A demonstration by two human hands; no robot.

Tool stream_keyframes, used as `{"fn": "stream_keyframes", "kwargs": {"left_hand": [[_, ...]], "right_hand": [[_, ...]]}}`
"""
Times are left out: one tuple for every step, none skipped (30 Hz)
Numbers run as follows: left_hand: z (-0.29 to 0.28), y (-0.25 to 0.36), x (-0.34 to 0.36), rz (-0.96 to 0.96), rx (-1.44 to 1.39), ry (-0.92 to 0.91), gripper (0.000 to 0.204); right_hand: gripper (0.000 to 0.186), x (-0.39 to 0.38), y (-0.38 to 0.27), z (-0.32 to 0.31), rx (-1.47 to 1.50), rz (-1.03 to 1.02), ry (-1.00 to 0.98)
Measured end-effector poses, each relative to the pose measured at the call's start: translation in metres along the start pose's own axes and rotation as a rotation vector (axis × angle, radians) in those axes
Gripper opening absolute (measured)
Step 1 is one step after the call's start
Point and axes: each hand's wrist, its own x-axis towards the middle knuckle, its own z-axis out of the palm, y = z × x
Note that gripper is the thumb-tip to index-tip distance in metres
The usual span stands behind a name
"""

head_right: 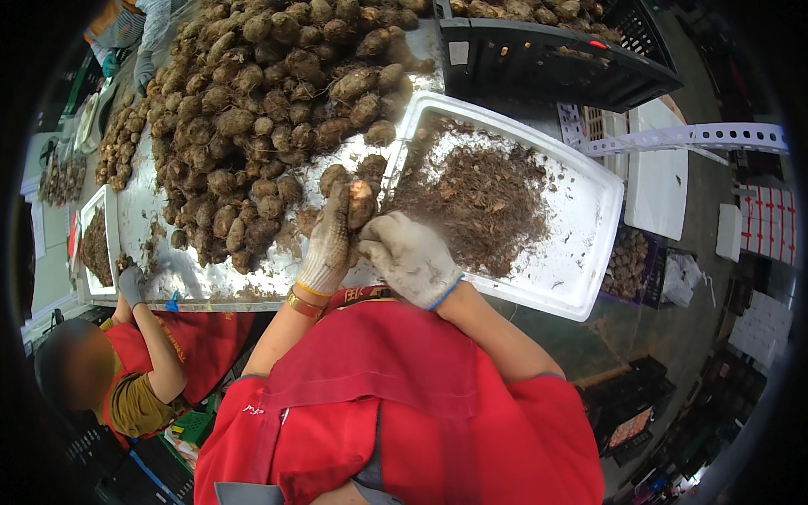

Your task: The person peels root vegetables by hand, removing the outer skin and placing the cleaned produce into a white tray. They work continuously at a table alongside another worker, handling the vegetables one at a time.

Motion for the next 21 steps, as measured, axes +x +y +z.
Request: {"fn": "stream_keyframes", "kwargs": {"left_hand": [[-0.022,-0.037,0.015,0.233,0.323,-0.03,0.04],[-0.025,-0.046,0.023,0.317,0.289,-0.033,0.042],[-0.014,-0.026,0.02,0.153,-0.089,-0.111,0.044],[-0.004,-0.006,0.015,-0.018,-0.471,-0.12,0.047],[0.002,-0.001,0.01,0.067,-0.359,-0.076,0.044],[0.007,0.0,0.003,0.15,-0.246,-0.036,0.041],[0.002,0.002,0.007,0.03,-0.359,-0.134,0.037],[-0.003,0.004,0.011,-0.101,-0.459,-0.22,0.035],[-0.002,0.0,0.009,0.078,-0.156,-0.173,0.036],[0.0,-0.005,0.004,0.253,0.148,-0.123,0.039],[-0.006,-0.017,0.01,0.324,0.314,-0.096,0.04],[-0.007,-0.021,0.014,0.392,0.48,-0.06,0.041],[-0.01,-0.023,0.016,0.305,0.419,-0.065,0.041],[-0.012,-0.023,0.018,0.217,0.357,-0.068,0.04],[-0.012,-0.031,0.021,0.24,0.261,-0.044,0.04],[-0.014,-0.037,0.025,0.266,0.168,-0.023,0.04],[-0.015,-0.044,0.029,0.293,0.079,-0.007,0.041],[0.002,-0.005,0.013,0.097,-0.13,-0.016,0.044],[0.003,0.002,0.012,-0.032,-0.274,-0.021,0.046],[0.005,0.009,0.012,-0.163,-0.419,-0.007,0.049],[0.005,0.015,0.009,-0.181,-0.441,-0.001,0.045]], "right_hand": [[0.02,-0.002,-0.002,-0.002,0.045,0.019,0.01],[0.021,-0.002,0.003,-0.003,0.088,0.129,0.049],[0.023,-0.001,0.008,-0.004,0.132,0.243,0.094],[0.024,0.006,0.006,-0.011,0.044,0.118,0.184],[0.023,0.009,0.004,-0.012,0.024,0.117,0.216],[0.023,0.011,0.002,-0.013,0.003,0.117,0.249],[0.023,0.014,0.0,-0.012,-0.018,0.117,0.283],[0.019,0.018,0.002,-0.009,0.002,0.15,0.283],[0.018,0.019,-0.001,-0.007,-0.014,0.129,0.257],[0.017,0.02,-0.003,-0.006,-0.029,0.109,0.231],[0.017,0.019,-0.006,-0.006,-0.044,0.088,0.205],[0.015,0.015,-0.011,-0.005,-0.016,0.109,0.158],[0.014,0.011,-0.012,-0.003,-0.017,0.089,0.099],[0.014,0.007,-0.011,-0.002,-0.017,0.068,0.04],[0.013,0.002,-0.01,-0.002,-0.022,0.046,-0.026],[0.015,0.0,-0.012,-0.004,0.043,0.052,-0.007],[0.015,-0.001,-0.009,-0.007,0.081,0.109,0.043],[0.015,-0.002,-0.003,-0.012,0.119,0.175,0.102],[0.016,-0.002,0.001,-0.015,0.161,0.231,0.158],[0.014,-0.002,0.005,-0.018,0.067,0.2,0.161],[0.014,0.001,0.004,-0.019,0.073,0.151,0.166]]}}
